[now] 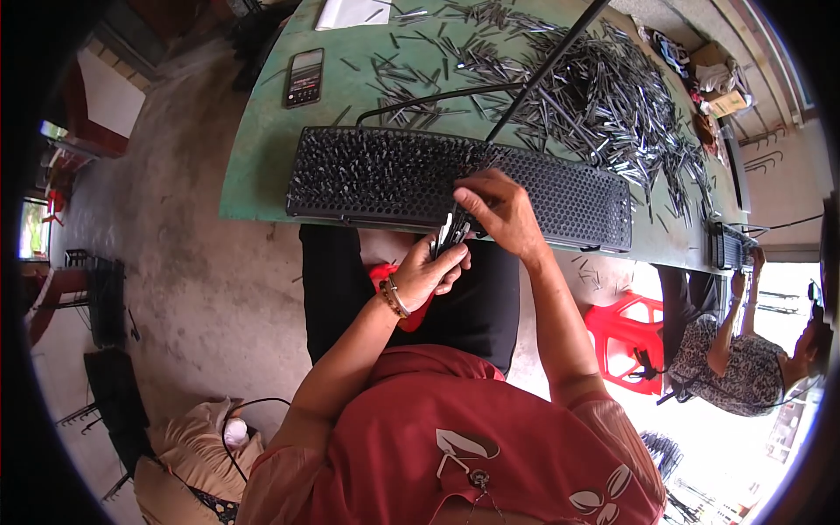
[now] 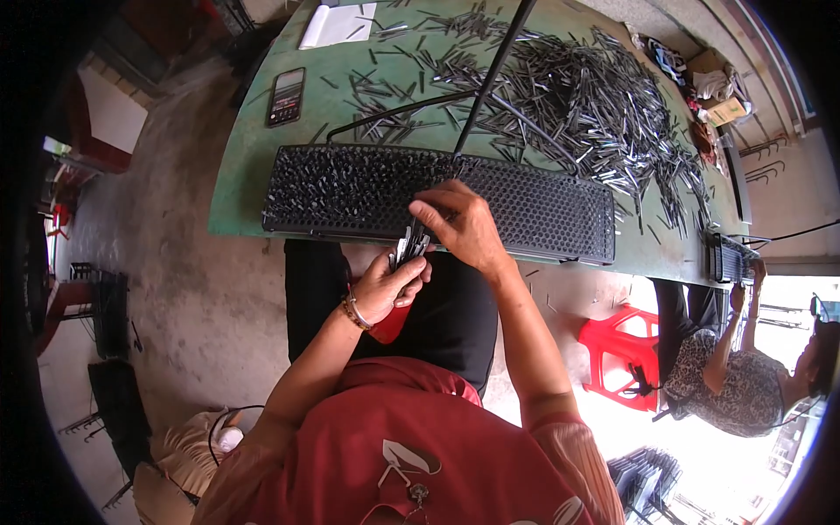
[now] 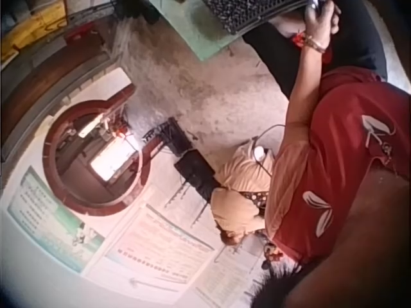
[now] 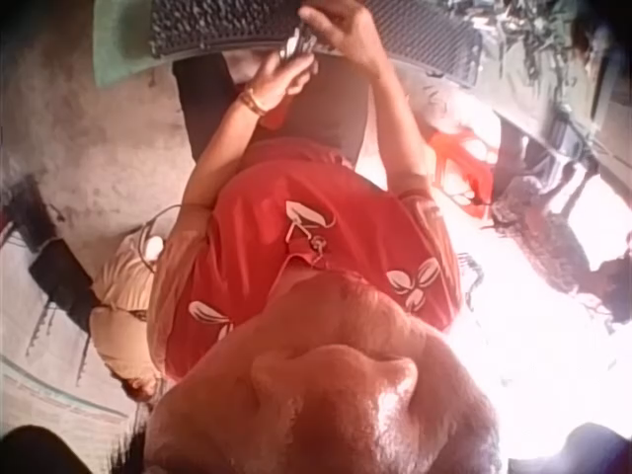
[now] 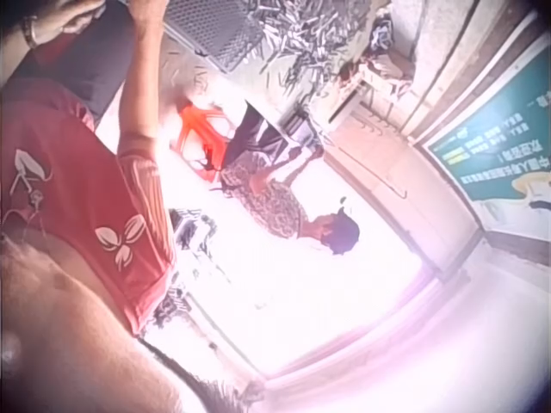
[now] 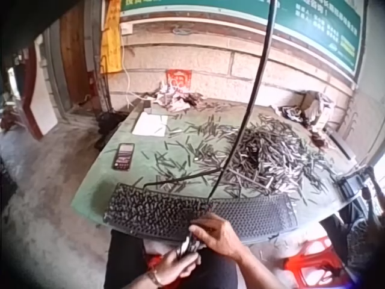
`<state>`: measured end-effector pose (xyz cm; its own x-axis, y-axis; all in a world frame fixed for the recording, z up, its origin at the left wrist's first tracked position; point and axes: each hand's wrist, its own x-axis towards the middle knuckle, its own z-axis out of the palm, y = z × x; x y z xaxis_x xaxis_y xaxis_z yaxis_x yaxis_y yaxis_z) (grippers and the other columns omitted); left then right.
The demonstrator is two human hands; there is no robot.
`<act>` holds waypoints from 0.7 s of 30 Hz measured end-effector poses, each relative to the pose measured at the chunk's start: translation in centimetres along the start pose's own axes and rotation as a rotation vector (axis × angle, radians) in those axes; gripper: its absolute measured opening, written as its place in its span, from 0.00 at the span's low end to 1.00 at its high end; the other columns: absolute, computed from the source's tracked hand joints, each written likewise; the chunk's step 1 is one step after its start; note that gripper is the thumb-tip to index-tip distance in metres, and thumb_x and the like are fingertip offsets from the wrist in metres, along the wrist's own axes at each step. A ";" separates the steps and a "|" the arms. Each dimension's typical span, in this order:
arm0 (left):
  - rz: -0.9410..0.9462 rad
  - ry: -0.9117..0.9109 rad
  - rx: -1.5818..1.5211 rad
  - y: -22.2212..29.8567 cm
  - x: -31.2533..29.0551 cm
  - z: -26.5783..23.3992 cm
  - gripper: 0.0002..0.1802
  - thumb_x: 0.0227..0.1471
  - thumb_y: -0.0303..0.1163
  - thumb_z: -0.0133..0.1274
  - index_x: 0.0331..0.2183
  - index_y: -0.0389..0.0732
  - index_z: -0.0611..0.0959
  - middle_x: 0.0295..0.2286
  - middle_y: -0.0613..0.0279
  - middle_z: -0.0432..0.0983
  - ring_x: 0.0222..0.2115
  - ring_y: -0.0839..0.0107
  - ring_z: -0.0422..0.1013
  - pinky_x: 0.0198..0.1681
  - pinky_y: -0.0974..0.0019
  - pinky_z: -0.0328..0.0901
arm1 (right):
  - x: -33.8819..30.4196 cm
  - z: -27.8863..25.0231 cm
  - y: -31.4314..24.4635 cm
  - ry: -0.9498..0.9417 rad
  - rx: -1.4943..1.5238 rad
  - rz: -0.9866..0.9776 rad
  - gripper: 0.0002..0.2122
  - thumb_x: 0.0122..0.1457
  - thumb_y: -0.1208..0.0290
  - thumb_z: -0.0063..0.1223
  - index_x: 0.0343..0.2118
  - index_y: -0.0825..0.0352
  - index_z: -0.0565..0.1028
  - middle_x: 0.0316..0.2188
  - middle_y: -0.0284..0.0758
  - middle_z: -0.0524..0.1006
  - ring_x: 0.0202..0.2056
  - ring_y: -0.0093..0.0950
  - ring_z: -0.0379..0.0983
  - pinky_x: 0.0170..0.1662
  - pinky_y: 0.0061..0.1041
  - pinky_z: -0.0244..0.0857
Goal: Assembling metal frames by manually inserting thin metal pins into a mesh frame.
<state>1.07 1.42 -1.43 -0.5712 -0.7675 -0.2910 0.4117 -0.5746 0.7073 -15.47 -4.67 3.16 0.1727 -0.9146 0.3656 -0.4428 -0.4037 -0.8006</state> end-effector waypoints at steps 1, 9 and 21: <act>-0.002 -0.003 0.001 0.1 0.0 0.2 0.14 0.56 0.34 0.48 0.45 0.44 0.71 0.25 0.69 0.69 0.17 0.87 0.57 0.15 0.82 0.51 | -0.2 -0.1 0.0 -0.119 0.095 0.177 0.08 0.53 0.72 0.57 0.33 0.72 0.77 0.31 0.36 0.75 0.31 0.23 0.71 0.35 0.21 0.66; -0.093 0.079 -0.070 -0.9 0.5 -0.6 0.12 0.55 0.36 0.51 0.40 0.43 0.75 0.23 0.69 0.69 0.17 0.87 0.58 0.14 0.82 0.50 | 0.8 0.0 0.6 0.134 0.118 0.255 0.08 0.54 0.73 0.56 0.34 0.72 0.77 0.28 0.32 0.77 0.28 0.16 0.68 0.31 0.16 0.63; -0.109 0.108 -0.089 -0.7 0.5 -0.8 0.11 0.54 0.35 0.52 0.38 0.39 0.76 0.25 0.68 0.71 0.19 0.85 0.62 0.17 0.81 0.54 | 1.0 1.5 1.3 0.199 -0.091 -0.042 0.05 0.53 0.78 0.54 0.33 0.70 0.77 0.29 0.38 0.77 0.29 0.28 0.74 0.33 0.22 0.66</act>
<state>1.02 1.19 -2.57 -0.5384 -0.7228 -0.4332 0.4154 -0.6750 0.6098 -14.52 -6.11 1.78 0.0192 -0.8709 0.4912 -0.5181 -0.4288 -0.7400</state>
